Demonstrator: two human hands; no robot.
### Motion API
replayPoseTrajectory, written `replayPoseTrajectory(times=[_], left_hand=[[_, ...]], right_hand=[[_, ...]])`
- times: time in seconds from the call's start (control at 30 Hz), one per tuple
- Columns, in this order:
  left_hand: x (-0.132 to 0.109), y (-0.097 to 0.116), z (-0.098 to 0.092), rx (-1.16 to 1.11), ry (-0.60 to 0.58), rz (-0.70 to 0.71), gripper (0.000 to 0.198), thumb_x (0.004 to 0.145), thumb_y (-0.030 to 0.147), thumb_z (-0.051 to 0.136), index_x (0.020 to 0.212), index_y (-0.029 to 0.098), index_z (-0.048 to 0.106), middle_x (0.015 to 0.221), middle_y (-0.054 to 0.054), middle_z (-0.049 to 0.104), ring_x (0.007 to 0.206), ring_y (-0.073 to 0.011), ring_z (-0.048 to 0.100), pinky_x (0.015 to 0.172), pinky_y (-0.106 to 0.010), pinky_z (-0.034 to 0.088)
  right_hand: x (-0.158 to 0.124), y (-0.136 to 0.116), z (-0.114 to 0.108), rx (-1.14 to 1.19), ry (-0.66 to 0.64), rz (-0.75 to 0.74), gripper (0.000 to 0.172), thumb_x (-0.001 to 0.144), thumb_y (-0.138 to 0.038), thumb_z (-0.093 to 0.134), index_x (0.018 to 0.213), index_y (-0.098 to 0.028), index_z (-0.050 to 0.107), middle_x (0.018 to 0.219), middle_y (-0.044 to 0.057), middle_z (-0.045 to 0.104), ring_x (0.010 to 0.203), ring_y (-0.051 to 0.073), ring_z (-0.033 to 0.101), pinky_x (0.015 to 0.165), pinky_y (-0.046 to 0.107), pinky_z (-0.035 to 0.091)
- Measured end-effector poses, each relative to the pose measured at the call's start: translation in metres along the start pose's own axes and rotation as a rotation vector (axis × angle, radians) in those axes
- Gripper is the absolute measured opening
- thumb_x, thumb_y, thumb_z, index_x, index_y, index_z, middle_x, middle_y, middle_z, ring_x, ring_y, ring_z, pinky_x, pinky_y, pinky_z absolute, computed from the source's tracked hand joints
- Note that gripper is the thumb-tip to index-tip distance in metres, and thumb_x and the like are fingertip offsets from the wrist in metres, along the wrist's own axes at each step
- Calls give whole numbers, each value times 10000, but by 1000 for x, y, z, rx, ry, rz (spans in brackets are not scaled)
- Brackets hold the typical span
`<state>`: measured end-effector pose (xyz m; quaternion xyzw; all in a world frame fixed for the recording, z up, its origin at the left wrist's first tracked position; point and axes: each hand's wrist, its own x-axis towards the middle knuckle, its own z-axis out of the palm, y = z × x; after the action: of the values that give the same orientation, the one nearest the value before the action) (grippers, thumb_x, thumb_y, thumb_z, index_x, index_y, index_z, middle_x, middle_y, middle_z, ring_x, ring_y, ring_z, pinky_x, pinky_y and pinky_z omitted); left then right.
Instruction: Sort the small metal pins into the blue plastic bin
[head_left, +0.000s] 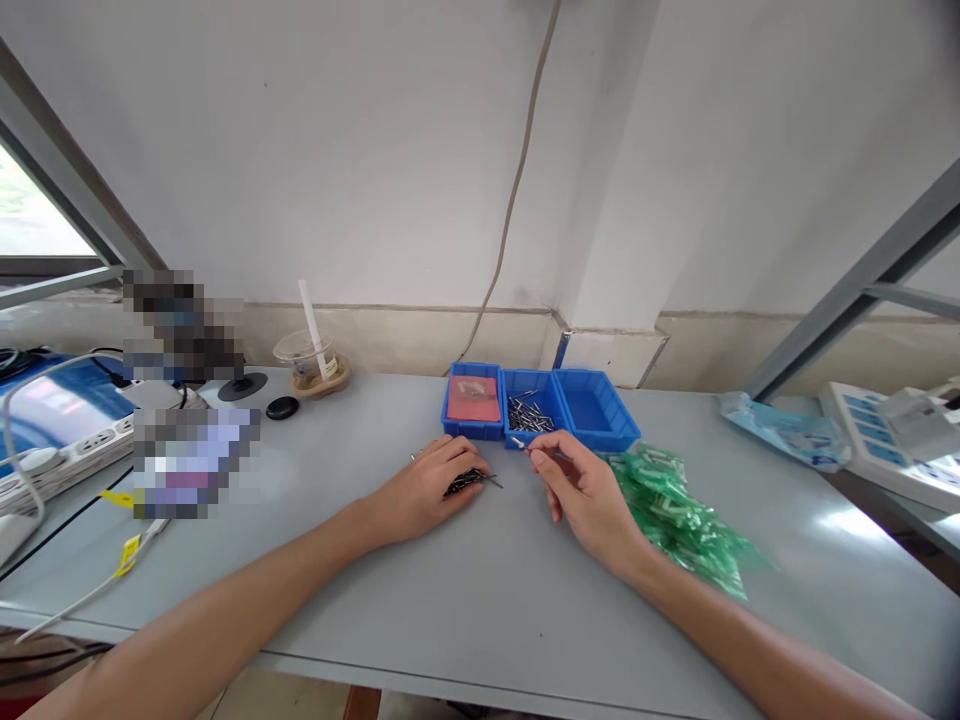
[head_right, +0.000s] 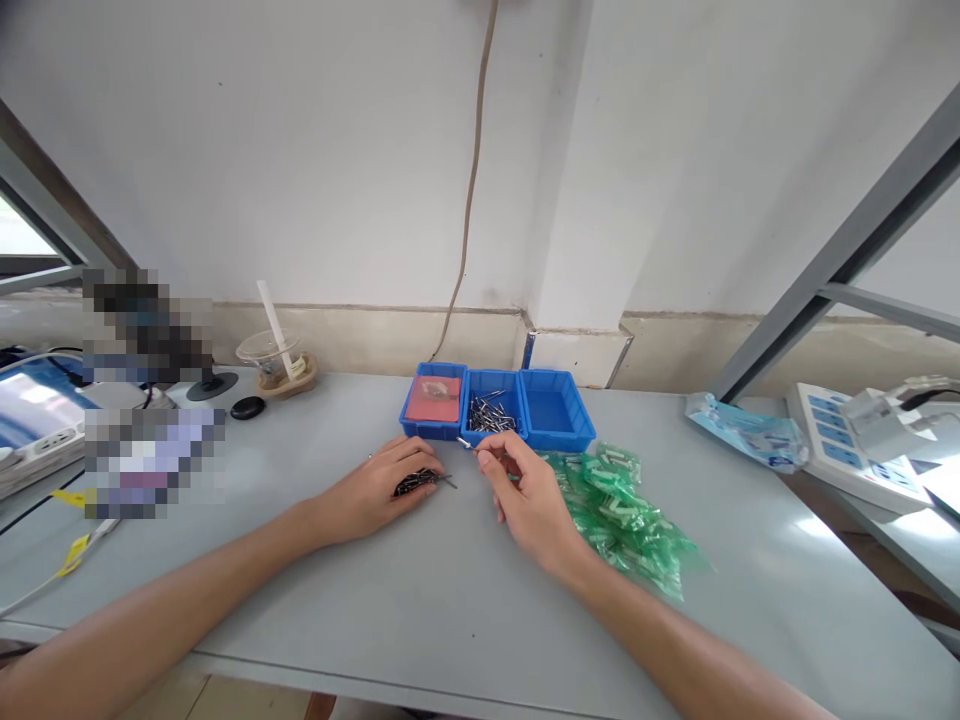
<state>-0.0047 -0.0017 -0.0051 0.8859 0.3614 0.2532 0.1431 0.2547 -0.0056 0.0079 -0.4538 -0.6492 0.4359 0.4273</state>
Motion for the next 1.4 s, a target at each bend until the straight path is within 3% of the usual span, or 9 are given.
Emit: replayPoseTrajectory(times=[0.23,0.4,0.6,0.77,0.93,1.13,1.4], left_hand=[[0,1,-1,19,-9,1,181,1093,282,545,1247,240,631,1199,-70,658,1117,-238,600,1003,-399,492],[0,0,-1,11,-13,-2,176,1096,284,543,1240,242,635,1194,-68,658,1104,-237,601,991,-394,491],[-1,-2,1,9,-10,0,179,1103,296,533,1235,245,644,1187,-62,669,1088,-232,612,992,-390,480],[-1,-1,1,18,-13,1,193,1113,300,510,1239,246,647,1186,-63,675,1083,-231,612,985,-389,473],[-1,-2,1,59,-25,-11,284,1109,310,520,1375,243,594,1187,-72,667,1074,-237,609,972,-401,477],[-1,-3,2,54,-14,13,259,1113,302,503,1313,258,663,1158,-71,665,1056,-233,614,970,-399,484],[0,0,0,43,-19,-8,141,1098,286,539,1135,236,666,1120,-53,668,1030,-223,609,947,-375,462]], right_hand=[[0,2,2,55,-29,26,249,980,-500,685,1000,-269,593,675,-54,505,578,147,558,483,244,508],[2,2,2,111,-42,33,369,1033,-578,562,908,-231,576,788,-21,558,544,109,503,451,226,469],[4,-2,0,295,-48,165,428,1012,-600,594,831,-213,576,678,-56,444,500,91,409,406,200,395],[3,-9,-4,440,-134,197,302,995,-500,672,918,-216,602,872,-14,600,545,80,495,438,199,426],[4,-11,-4,376,-132,140,282,954,-482,732,1000,-232,607,1076,35,690,615,114,609,467,227,491],[4,-10,-1,333,-101,146,344,935,-545,731,966,-226,606,984,22,665,634,126,603,472,235,509],[5,-7,-2,352,-62,207,434,990,-617,620,840,-212,577,731,-40,524,525,94,490,431,211,436]])
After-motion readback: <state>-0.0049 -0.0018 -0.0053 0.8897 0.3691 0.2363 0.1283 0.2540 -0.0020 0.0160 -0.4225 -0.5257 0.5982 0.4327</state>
